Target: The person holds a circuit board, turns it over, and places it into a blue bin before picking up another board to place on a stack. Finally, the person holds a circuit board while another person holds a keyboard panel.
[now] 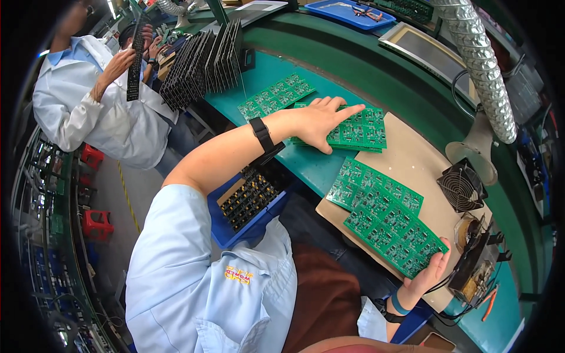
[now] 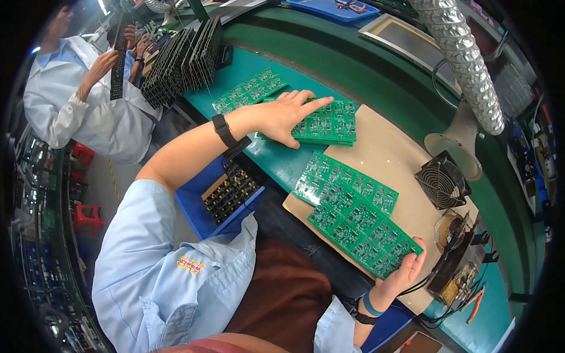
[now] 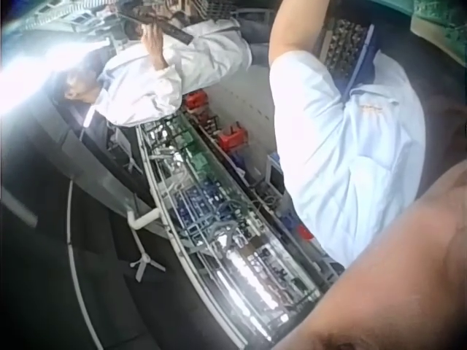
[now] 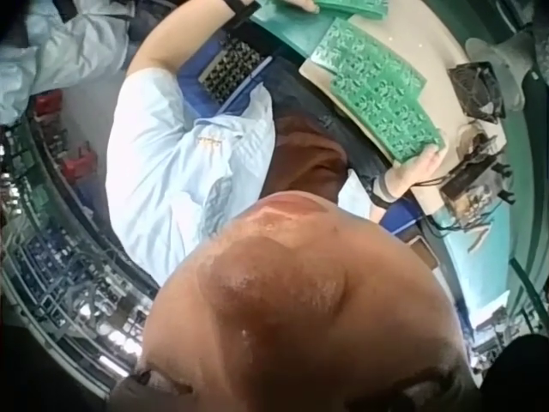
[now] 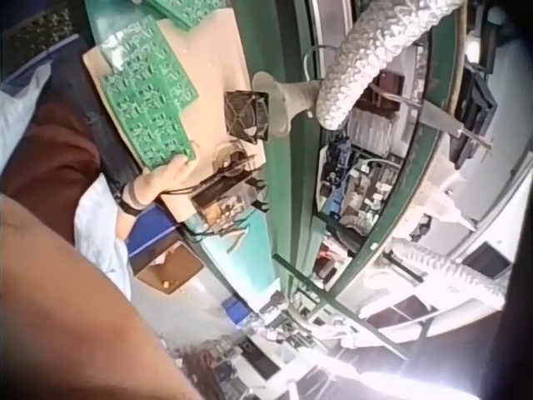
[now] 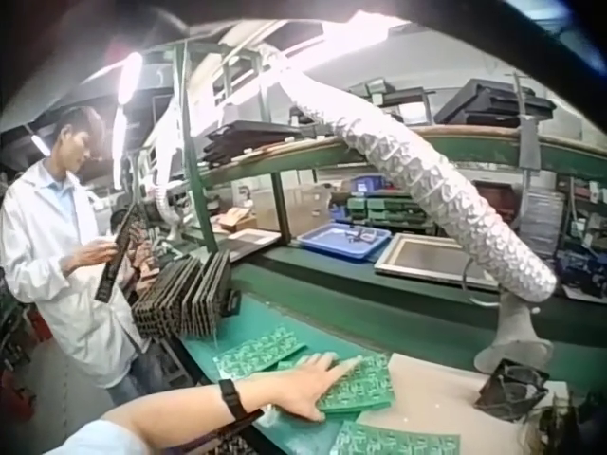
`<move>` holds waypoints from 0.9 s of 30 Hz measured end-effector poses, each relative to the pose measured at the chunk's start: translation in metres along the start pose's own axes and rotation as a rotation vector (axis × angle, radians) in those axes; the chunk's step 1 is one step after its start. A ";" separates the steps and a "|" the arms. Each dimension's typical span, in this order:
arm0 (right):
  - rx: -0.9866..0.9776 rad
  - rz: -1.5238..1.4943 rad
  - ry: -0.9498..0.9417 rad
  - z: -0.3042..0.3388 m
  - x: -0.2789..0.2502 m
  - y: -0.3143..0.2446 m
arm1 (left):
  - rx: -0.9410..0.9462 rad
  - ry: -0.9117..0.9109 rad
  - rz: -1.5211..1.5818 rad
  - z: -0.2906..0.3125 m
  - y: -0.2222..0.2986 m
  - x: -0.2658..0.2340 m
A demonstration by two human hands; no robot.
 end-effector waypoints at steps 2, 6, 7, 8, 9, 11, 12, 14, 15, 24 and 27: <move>0.007 0.003 0.013 0.000 0.001 -0.003 | 0.007 -0.011 -0.013 -0.001 -0.002 -0.003; 0.012 0.008 0.009 0.000 0.007 -0.007 | -0.019 -0.090 0.020 -0.001 -0.010 -0.008; 0.018 0.028 0.024 0.001 0.004 -0.008 | -0.035 -0.124 0.011 -0.001 -0.012 -0.005; 0.020 0.043 0.037 0.002 0.004 -0.008 | -0.053 -0.154 -0.004 -0.002 -0.017 -0.004; 0.022 0.054 0.048 0.001 0.003 -0.008 | -0.075 -0.185 -0.021 -0.002 -0.021 -0.005; 0.030 0.064 0.058 0.002 -0.002 -0.008 | -0.096 -0.231 0.021 -0.007 -0.023 -0.007; 0.039 0.094 0.078 0.002 -0.005 -0.007 | -0.103 -0.278 0.081 -0.010 -0.023 -0.006; 0.054 0.117 0.092 0.001 -0.005 -0.006 | -0.122 -0.325 0.140 -0.017 -0.029 -0.003; 0.066 0.129 0.107 0.001 -0.005 -0.006 | -0.136 -0.327 0.192 -0.024 -0.038 -0.002; 0.053 0.167 0.130 -0.001 -0.003 -0.008 | -0.202 -0.337 0.288 -0.042 -0.067 0.006; 0.060 0.167 0.101 -0.002 -0.004 -0.006 | -0.206 -0.330 0.314 -0.042 -0.068 0.005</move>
Point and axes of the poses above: each hand's wrist, its own z-axis away from the middle knuckle, its own x-axis out of the palm, y = z × x, the point moved 8 cm from there along -z, towards the middle knuckle, and after that the axes turned 9 degrees about z, right-handed, at the moved point
